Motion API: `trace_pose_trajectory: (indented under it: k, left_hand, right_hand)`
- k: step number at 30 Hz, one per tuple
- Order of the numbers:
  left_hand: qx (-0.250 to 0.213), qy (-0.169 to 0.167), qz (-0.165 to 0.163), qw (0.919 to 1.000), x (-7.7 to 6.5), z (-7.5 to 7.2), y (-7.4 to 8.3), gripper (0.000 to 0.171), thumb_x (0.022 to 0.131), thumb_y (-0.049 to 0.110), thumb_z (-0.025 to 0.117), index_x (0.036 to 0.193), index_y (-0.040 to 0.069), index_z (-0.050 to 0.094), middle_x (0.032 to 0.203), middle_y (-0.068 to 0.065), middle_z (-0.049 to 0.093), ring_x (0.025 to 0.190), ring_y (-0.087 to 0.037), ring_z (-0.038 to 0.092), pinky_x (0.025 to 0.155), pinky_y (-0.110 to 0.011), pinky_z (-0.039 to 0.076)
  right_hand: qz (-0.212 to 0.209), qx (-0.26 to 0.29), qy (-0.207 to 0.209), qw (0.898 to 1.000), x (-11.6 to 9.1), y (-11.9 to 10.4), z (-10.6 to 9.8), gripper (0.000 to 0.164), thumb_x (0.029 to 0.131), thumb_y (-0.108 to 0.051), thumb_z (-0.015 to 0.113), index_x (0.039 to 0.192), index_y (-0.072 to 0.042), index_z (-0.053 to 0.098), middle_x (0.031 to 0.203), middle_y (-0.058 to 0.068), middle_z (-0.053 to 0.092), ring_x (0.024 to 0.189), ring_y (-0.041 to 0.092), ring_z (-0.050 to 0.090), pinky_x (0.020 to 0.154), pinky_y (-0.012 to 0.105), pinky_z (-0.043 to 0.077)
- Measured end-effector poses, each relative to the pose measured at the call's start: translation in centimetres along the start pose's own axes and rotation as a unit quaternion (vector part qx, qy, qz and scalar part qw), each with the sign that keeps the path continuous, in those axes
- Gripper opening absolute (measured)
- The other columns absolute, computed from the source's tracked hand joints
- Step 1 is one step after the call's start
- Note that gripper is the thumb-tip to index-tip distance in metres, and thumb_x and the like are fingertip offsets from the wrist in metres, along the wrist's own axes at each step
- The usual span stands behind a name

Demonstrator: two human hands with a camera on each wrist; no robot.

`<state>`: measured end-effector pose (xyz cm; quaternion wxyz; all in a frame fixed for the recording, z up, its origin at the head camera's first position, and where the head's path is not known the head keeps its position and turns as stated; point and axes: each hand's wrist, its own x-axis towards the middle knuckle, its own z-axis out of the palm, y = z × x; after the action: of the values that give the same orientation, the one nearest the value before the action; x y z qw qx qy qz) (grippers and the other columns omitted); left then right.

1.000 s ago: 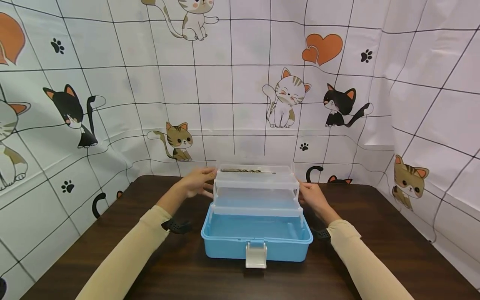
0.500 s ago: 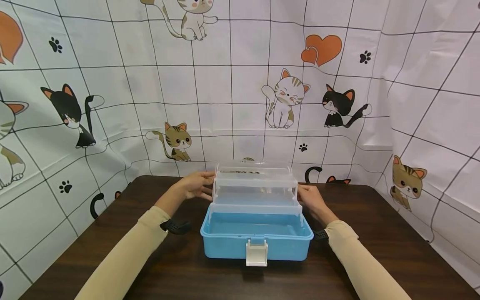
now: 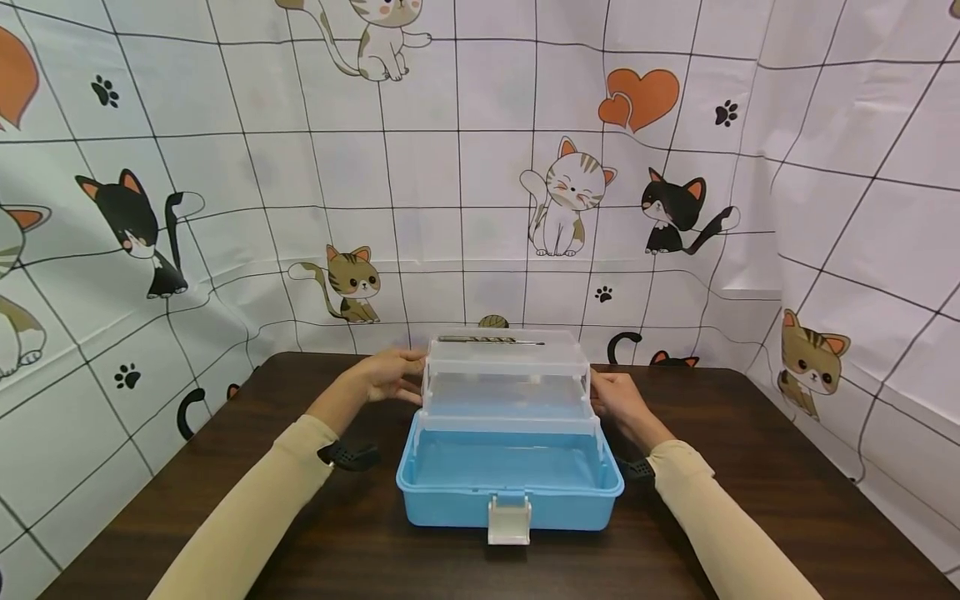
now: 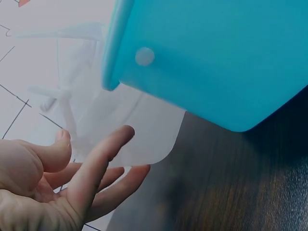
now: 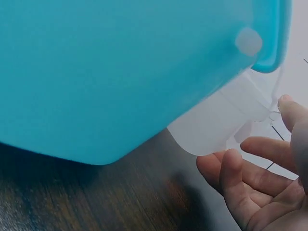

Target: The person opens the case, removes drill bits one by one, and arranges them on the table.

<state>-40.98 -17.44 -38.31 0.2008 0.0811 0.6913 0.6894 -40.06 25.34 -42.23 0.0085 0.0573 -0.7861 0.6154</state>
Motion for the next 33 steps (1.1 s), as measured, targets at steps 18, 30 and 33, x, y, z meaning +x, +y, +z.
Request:
trace_pose_trajectory:
  k: [18, 30, 33]
  left_hand:
    - [0.0, 0.021, -0.023, 0.9995, 0.2, -0.3, -0.6, 0.042, 0.107, 0.016, 0.055, 0.144, -0.004, 0.052, 0.125, -0.025, 0.06, 0.106, -0.037, 0.066, 0.082, -0.037, 0.06]
    - [0.022, 0.022, -0.025, 0.9992, 0.0, -0.4, -0.7, 0.037, 0.108, 0.015, 0.054, 0.14, -0.004, 0.057, 0.125, -0.024, 0.061, 0.099, -0.031, 0.068, 0.079, -0.034, 0.061]
    - [0.054, 0.019, -0.019, 0.9982, 0.1, -0.3, -0.6, 0.035, 0.108, 0.013, 0.054, 0.137, -0.005, 0.06, 0.123, -0.023, 0.063, 0.096, -0.03, 0.069, 0.078, -0.034, 0.061]
  right_hand:
    - [0.077, 0.047, -0.051, 0.995, -0.2, -0.7, -0.1, 0.054, 0.104, -0.044, 0.06, 0.115, 0.009, 0.063, 0.08, 0.004, 0.067, 0.063, 0.008, 0.06, 0.057, 0.023, 0.055]
    - [0.108, 0.0, -0.065, 0.992, -0.2, -1.4, -0.3, 0.059, 0.104, -0.042, 0.06, 0.12, 0.015, 0.06, 0.083, 0.011, 0.071, 0.071, 0.017, 0.071, 0.065, 0.029, 0.061]
    - [0.104, -0.01, -0.067, 0.992, -0.3, -1.3, -0.4, 0.054, 0.105, -0.04, 0.059, 0.115, 0.012, 0.063, 0.081, 0.011, 0.071, 0.07, 0.017, 0.07, 0.065, 0.029, 0.061]
